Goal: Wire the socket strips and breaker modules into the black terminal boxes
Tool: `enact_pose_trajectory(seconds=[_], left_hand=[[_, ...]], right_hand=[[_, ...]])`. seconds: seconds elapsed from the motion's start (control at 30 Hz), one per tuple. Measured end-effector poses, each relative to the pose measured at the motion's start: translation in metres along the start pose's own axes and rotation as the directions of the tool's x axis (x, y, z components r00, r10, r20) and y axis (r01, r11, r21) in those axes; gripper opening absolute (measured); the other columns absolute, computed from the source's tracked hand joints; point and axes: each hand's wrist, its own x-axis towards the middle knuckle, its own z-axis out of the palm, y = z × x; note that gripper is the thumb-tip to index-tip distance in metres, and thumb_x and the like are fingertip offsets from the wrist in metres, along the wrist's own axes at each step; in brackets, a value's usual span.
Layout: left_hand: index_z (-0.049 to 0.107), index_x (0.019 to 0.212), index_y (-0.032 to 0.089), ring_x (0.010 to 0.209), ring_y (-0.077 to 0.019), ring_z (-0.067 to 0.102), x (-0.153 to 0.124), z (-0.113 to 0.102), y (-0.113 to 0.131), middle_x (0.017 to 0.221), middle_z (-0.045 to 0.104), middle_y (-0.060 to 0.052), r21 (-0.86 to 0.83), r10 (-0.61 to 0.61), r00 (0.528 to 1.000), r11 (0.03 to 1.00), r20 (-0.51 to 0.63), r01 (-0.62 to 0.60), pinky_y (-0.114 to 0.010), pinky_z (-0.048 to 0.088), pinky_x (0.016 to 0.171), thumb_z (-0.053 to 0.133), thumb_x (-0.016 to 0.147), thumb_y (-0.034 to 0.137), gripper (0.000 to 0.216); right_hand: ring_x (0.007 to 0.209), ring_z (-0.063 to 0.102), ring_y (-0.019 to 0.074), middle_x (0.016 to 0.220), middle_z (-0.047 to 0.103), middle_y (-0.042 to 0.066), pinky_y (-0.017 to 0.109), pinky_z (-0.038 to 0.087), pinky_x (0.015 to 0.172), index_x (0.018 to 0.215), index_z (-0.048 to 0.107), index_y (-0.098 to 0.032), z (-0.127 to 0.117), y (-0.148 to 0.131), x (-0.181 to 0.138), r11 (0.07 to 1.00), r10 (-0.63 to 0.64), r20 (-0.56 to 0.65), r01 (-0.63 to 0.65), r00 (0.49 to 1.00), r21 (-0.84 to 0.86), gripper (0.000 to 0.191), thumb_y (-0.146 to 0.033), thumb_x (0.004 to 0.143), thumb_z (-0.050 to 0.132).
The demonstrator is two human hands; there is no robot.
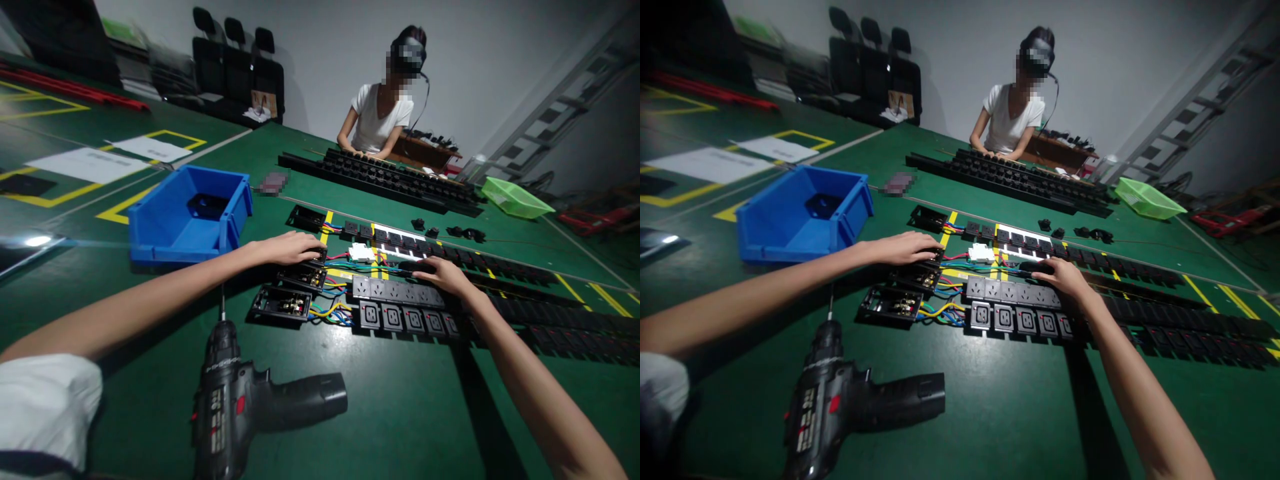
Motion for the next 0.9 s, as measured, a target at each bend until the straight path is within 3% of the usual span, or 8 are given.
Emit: enact_pose_trajectory(seconds=[0.2,0.43,0.57,0.67,0.77,0.9], left_hand=[[0.053,0.136,0.021,0.119,-0.0213,0.056,-0.005,-0.010,0.003,0.132,0.059,-0.010,0.042,0.047,0.999,0.998,-0.011,-0.046,-0.028,0.041,0.098,0.048,0.097,0.053,0.052],[0.049,0.140,0.020,0.126,-0.0239,0.052,0.005,-0.002,-0.006,0.139,0.054,-0.012,0.152,0.025,0.999,0.988,-0.031,-0.020,-0.032,0.040,0.102,0.042,0.100,0.045,0.047],[0.042,0.144,0.019,0.125,-0.0281,0.052,0.012,0.003,-0.012,0.141,0.052,-0.015,0.186,-0.008,1.000,0.983,-0.010,0.010,-0.034,0.042,0.100,0.061,0.089,0.047,0.064],[0.046,0.140,0.018,0.123,-0.0292,0.053,0.019,0.003,-0.016,0.137,0.055,-0.015,0.192,-0.050,0.999,0.980,0.013,0.046,-0.036,0.043,0.098,0.066,0.084,0.039,0.063],[0.053,0.134,0.019,0.118,-0.0282,0.057,0.024,-0.004,-0.018,0.132,0.060,-0.013,0.171,-0.091,0.995,0.982,0.050,0.081,-0.035,0.044,0.096,0.064,0.082,0.031,0.054],[0.062,0.125,0.020,0.104,-0.0261,0.065,0.030,-0.020,-0.021,0.120,0.068,-0.009,0.079,-0.125,0.981,0.990,0.146,0.114,-0.031,0.048,0.087,0.062,0.078,0.036,0.050]], right_hand=[[0.099,0.063,0.0299,0.113,0.065,0.012,0.037,0.048,0.084,0.113,0.067,-0.017,0.001,0.010,0.002,1.000,0.000,-0.014,0.000,1.000,0.014,0.066,-0.072,0.076,0.061],[0.091,0.065,0.0303,0.107,0.069,0.010,0.037,0.049,0.075,0.107,0.069,-0.019,0.000,0.016,0.009,0.996,0.060,0.015,-0.061,0.998,0.062,0.066,-0.074,0.070,0.065],[0.084,0.066,0.0293,0.099,0.071,0.010,0.035,0.049,0.069,0.104,0.071,-0.019,-0.006,0.013,0.008,0.989,0.107,0.042,-0.111,0.993,0.094,0.066,-0.074,0.068,0.066],[0.089,0.066,0.0318,0.100,0.071,0.011,0.037,0.051,0.073,0.105,0.071,-0.017,-0.011,0.009,0.009,0.979,0.149,0.054,-0.155,0.987,0.130,0.069,-0.075,0.067,0.066],[0.104,0.063,0.0350,0.115,0.067,0.014,0.042,0.051,0.085,0.111,0.070,-0.014,-0.020,0.006,0.013,0.969,0.165,0.076,-0.176,0.983,0.176,0.075,-0.074,0.067,0.067],[0.109,0.061,0.0358,0.117,0.066,0.013,0.045,0.050,0.092,0.113,0.070,-0.013,-0.043,0.001,0.022,0.953,0.162,0.140,-0.192,0.977,0.233,0.074,-0.071,0.066,0.070]])
